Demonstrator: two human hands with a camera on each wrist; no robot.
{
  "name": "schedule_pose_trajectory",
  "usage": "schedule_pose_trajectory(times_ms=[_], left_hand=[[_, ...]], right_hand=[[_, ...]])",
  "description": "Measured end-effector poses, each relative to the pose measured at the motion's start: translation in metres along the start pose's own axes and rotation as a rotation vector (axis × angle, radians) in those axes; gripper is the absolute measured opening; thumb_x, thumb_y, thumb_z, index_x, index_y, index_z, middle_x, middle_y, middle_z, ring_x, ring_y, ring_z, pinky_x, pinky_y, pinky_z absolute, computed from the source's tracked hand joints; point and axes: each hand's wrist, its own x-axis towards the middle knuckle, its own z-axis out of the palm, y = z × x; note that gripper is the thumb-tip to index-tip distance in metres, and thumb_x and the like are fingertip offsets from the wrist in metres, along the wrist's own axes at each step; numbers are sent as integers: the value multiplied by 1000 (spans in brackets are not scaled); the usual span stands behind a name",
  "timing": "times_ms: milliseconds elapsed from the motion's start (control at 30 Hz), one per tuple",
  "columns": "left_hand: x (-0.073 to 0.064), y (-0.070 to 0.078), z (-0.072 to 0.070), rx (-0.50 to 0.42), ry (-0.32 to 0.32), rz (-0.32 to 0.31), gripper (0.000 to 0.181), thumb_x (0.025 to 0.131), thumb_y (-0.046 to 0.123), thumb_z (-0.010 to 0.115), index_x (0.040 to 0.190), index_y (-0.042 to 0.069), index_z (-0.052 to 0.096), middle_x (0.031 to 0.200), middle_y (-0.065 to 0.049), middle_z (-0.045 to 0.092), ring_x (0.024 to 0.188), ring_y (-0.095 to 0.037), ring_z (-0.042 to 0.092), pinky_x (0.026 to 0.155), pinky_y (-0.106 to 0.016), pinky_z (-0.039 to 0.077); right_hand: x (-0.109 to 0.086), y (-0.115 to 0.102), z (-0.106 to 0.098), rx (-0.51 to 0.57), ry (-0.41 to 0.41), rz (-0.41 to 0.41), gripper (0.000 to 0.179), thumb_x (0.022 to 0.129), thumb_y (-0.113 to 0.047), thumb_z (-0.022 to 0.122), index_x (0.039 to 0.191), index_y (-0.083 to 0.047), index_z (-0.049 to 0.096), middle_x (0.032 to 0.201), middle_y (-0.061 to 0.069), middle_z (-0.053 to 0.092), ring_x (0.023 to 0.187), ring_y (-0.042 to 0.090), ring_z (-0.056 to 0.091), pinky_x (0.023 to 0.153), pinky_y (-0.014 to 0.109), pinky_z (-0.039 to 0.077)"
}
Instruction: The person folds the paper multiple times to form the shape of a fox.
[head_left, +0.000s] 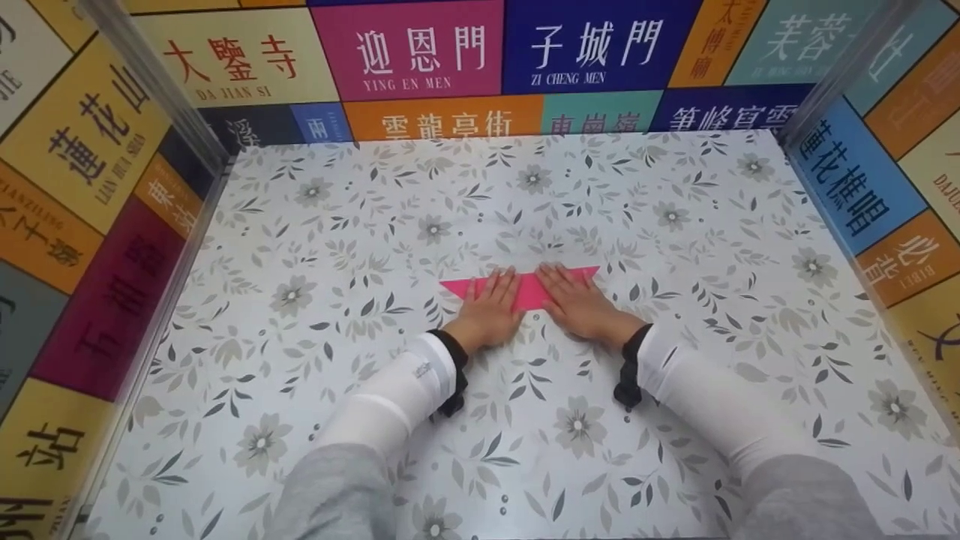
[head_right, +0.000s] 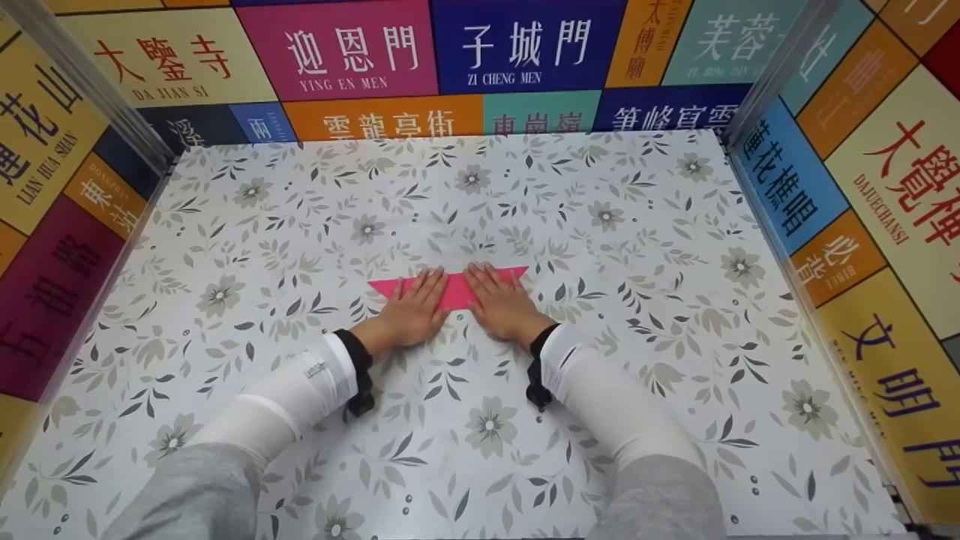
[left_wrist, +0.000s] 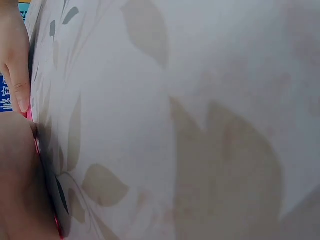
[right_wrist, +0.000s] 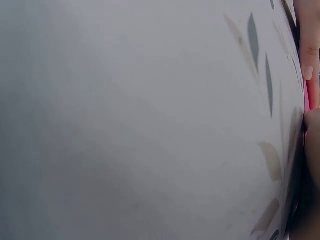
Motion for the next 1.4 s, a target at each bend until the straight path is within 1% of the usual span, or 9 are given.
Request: schedule_pose_trajectory(times_ms=[167, 267, 367, 500, 733, 967, 1133, 1300, 1400], left_hand=[[0, 1, 2, -11, 2, -1, 64, 104, 46, 17, 156, 17, -6, 164, 2, -11, 150, -21, -13, 121, -50, -5], [1, 1, 2, -10, 1, 0, 64, 104, 46, 17, 156, 17, -6, 164, 2, -11, 150, -22, -13, 121, -51, -5], [5, 0, 3, -7, -17, -8, 65, 103, 47, 16, 156, 18, -9, 163, 3, -14, 149, -21, -17, 120, -51, -7], [10, -2, 4, -19, -39, -20, 65, 103, 48, 16, 155, 20, -13, 162, 5, -19, 148, -20, -21, 119, -51, -12], [1, -1, 0, -26, -8, -11, 66, 103, 47, 18, 156, 18, -8, 163, 3, -14, 150, -22, -15, 120, -51, -7], [0, -1, 0, -30, 7, 9, 65, 104, 45, 18, 156, 16, -6, 164, 1, -11, 150, -23, -13, 121, -51, -5], [4, -1, 3, -40, -8, -4, 65, 103, 47, 16, 156, 17, -9, 163, 3, -15, 149, -22, -17, 120, -51, -9], [14, -4, 8, -43, -37, -25, 67, 103, 50, 16, 154, 20, -15, 161, 5, -21, 147, -20, -23, 118, -50, -13], [15, -4, 9, -45, -40, -28, 68, 102, 50, 16, 154, 20, -16, 161, 6, -22, 147, -19, -24, 118, -50, -14]], right_hand=[[-1, 0, -4, 13, -34, -2, 60, 105, -35, 31, 156, -10, 11, 164, 8, 7, 151, 31, 1, 120, 57, 0], [1, 0, -11, 9, -43, -8, 62, 104, -34, 38, 156, -10, 15, 163, 9, 11, 151, 31, 6, 120, 57, 5], [4, 2, -19, 2, -21, -3, 64, 101, -32, 47, 154, -6, 22, 161, 15, 17, 149, 35, 13, 119, 56, 13], [8, 8, -34, 15, 28, 41, 66, 100, -30, 51, 153, -2, 24, 159, 23, 19, 147, 40, 18, 119, 52, 18], [8, 26, -51, 42, 43, 128, 65, 100, -27, 49, 153, -3, 22, 160, 22, 17, 147, 38, 17, 120, 50, 18], [0, 42, -45, 81, 39, 247, 60, 99, -25, 45, 151, -1, 27, 154, 23, 30, 144, 40, 24, 118, 54, 21], [-1, 48, -36, 38, 74, 244, 54, 99, -24, 45, 146, 2, 37, 149, 23, 37, 141, 39, 31, 116, 54, 26], [-1, 47, -35, -9, 110, 240, 48, 99, -21, 44, 141, 3, 45, 145, 23, 43, 137, 40, 37, 113, 53, 32], [-2, 46, -34, -43, 128, 225, 43, 99, -18, 42, 136, 4, 50, 140, 24, 46, 132, 40, 42, 110, 53, 36]])
